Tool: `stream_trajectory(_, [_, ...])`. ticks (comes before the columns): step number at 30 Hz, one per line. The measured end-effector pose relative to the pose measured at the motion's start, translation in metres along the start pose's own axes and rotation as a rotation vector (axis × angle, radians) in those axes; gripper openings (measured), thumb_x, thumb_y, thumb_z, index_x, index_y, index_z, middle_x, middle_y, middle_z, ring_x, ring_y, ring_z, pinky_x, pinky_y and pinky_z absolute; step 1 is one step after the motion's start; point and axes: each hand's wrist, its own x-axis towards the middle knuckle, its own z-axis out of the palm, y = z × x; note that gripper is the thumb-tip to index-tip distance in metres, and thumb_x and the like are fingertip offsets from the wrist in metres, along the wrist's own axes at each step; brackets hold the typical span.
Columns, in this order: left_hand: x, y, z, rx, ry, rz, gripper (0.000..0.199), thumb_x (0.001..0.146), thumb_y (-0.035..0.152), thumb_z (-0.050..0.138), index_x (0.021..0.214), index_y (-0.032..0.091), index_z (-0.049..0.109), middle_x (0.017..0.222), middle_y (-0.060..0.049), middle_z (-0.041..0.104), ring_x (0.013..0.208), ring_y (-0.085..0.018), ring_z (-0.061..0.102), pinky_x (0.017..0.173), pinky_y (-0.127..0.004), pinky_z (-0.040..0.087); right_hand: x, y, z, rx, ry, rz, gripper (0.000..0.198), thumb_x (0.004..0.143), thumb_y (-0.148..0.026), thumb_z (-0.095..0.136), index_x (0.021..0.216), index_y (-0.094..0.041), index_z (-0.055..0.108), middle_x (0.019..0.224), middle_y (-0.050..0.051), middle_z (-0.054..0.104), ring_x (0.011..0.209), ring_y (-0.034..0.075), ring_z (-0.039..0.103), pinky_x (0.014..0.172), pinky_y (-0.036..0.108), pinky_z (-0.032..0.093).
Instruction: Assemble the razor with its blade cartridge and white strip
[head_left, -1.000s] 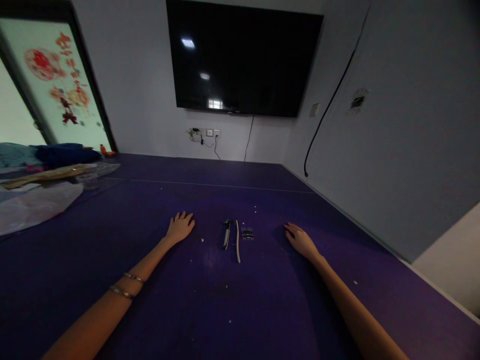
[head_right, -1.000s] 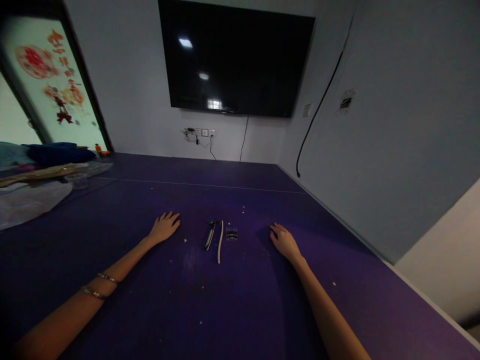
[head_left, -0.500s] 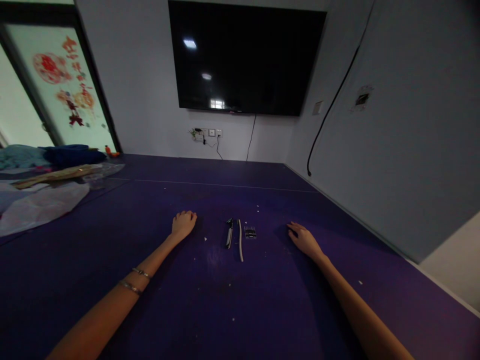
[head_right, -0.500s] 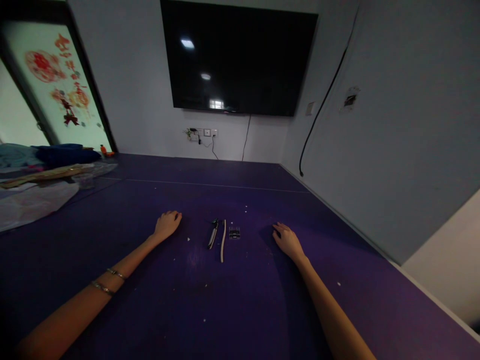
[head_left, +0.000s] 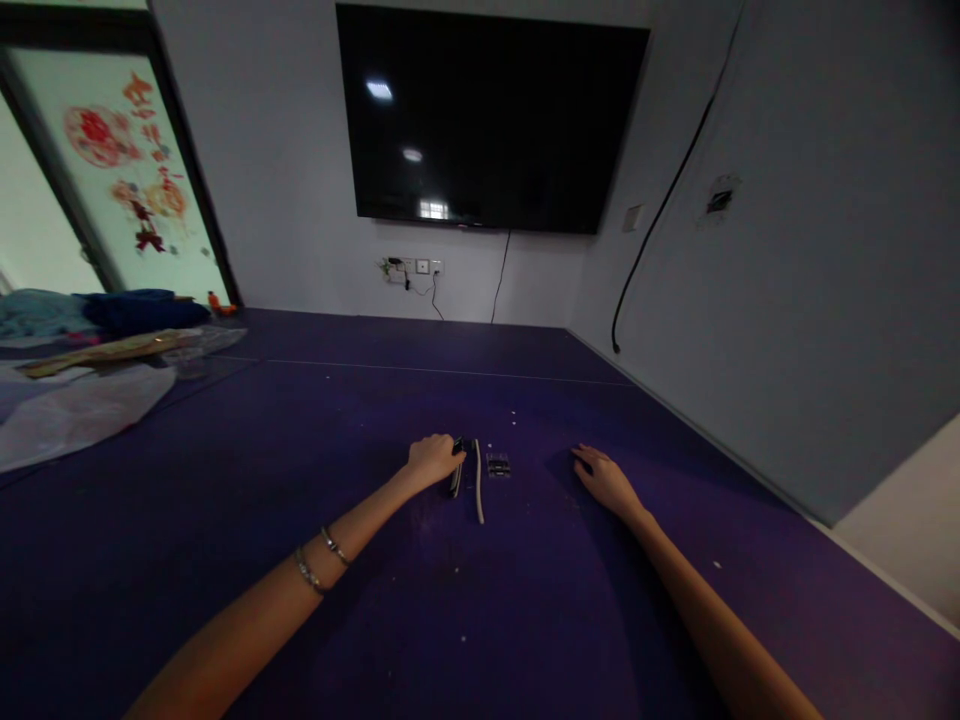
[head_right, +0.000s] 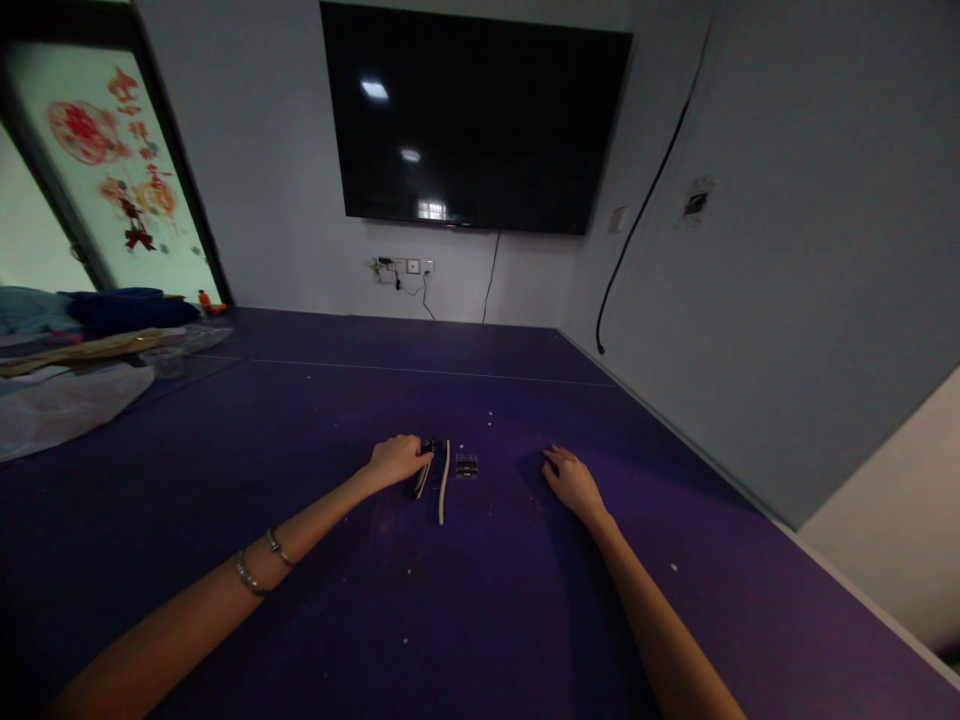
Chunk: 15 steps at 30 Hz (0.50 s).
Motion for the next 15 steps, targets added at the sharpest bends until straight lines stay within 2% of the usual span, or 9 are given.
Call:
stream_trajectory(3, [0.004,0.006,0.009,0.034,-0.014,0.003,0.043,0.080,0.048,0.041,0.090,0.014,0.066,0.094,-0.018,0.065,0.092,-0.034,0.060,0.075,-0.041,0.044,0.000,0.000,0.000,0.013,0.009,0.001,0.040,0.084,-0.029,0.041,0.115,-0.014,0.060,0.125,0.013,0.054,0.118,0.024,0.047,0.100,0.039,0.036])
stream_trajectory(8, [0.010,0.011,0.018,0.022,-0.035,-0.013,0.033,0.079,0.037,0.043,0.089,0.016,0.067,0.097,-0.017,0.065,0.095,-0.032,0.059,0.078,-0.040,0.043,0.000,0.001,0.000,0.050,0.016,0.002,0.039,0.083,-0.030,0.043,0.114,-0.015,0.061,0.124,0.012,0.055,0.118,0.025,0.048,0.100,0.039,0.036])
stream_trajectory(15, [0.010,0.008,0.019,-0.120,-0.038,-0.044,0.028,0.078,0.032,0.046,0.082,0.013,0.065,0.099,-0.020,0.064,0.099,-0.034,0.057,0.082,-0.044,0.041,0.000,-0.001,-0.001,0.013,0.010,0.001,0.041,0.084,-0.030,0.041,0.115,-0.013,0.060,0.124,0.014,0.054,0.117,0.024,0.048,0.100,0.038,0.037])
